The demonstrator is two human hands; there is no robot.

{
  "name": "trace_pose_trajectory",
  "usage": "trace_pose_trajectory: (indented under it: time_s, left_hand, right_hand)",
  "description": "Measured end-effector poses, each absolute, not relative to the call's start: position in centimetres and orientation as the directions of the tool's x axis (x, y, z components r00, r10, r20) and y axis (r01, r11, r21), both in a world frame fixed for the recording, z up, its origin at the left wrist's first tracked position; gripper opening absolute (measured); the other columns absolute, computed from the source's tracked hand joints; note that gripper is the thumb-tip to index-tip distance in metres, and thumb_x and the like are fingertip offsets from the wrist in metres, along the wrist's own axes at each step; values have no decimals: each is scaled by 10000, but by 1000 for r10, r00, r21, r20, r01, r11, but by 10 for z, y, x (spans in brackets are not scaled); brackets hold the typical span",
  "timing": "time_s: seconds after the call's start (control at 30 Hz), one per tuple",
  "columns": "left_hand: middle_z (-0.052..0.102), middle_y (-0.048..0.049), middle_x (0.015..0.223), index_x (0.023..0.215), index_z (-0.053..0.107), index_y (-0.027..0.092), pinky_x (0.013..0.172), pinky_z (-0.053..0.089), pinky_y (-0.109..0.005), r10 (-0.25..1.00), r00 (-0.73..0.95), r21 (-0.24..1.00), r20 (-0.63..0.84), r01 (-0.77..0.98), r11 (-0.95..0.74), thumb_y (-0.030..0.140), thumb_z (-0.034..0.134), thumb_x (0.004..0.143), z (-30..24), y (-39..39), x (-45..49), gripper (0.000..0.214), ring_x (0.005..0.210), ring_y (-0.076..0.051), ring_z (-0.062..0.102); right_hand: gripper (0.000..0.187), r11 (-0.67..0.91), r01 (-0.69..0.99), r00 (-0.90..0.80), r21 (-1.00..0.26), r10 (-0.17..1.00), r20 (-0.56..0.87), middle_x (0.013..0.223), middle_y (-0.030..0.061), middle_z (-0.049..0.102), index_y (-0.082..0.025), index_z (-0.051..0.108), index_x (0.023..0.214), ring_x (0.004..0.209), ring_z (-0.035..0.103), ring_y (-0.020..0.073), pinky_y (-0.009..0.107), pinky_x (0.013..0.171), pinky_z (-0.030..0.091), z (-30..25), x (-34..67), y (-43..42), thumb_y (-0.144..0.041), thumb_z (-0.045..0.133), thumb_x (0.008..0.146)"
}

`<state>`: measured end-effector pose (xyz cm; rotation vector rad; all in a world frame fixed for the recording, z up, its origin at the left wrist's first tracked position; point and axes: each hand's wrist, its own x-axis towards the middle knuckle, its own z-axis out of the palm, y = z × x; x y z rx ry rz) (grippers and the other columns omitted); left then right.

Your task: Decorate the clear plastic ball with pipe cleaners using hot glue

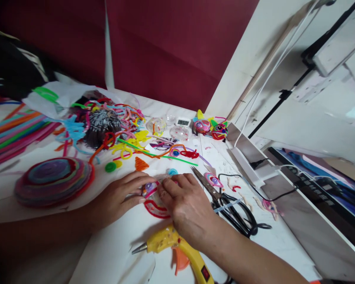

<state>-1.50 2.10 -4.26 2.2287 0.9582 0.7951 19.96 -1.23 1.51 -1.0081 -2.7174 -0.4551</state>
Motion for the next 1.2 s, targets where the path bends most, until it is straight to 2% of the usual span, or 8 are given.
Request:
trace_pose_trajectory:
  time_s: [0.3,0.57,0.77,1.2]
  left_hand:
    - [561,-47,1265,1292,542,220,1029,421,-287,772,570,717,281,410,-563,116,500,871,-43,21,-15,436,1163,-172,525]
    - [559,-23,1258,1273,547,249,909,497,-219,776,570,745,270,387,-543,99,514,850,-45,22,-15,450,1127,-148,540]
    - [551,-12,1256,1263,523,263,858,536,-204,812,523,816,261,330,-475,86,514,837,-46,20,-14,462,1103,-139,565]
    - [554,-31,1219,1235,551,223,854,545,-202,808,535,817,247,333,-471,94,520,831,-46,20,-14,425,1082,-142,570]
  right_hand:
    - [288,718,680,-722,150,620,307,1102,108,661,-142,659,1094,1004,539,255,405,813,391,14,200,-8,-77,462,894]
    - [245,708,681,-723,186,612,320,1035,108,662,-152,662,1054,936,531,253,391,772,383,15,201,-10,-118,459,920]
    - [243,714,676,-729,184,610,311,1031,111,662,-149,658,1060,925,530,251,389,784,381,15,200,-9,-117,471,908]
    - [278,723,673,-726,155,607,322,1001,105,675,-138,669,1034,928,550,248,385,770,380,14,200,-9,-54,453,880]
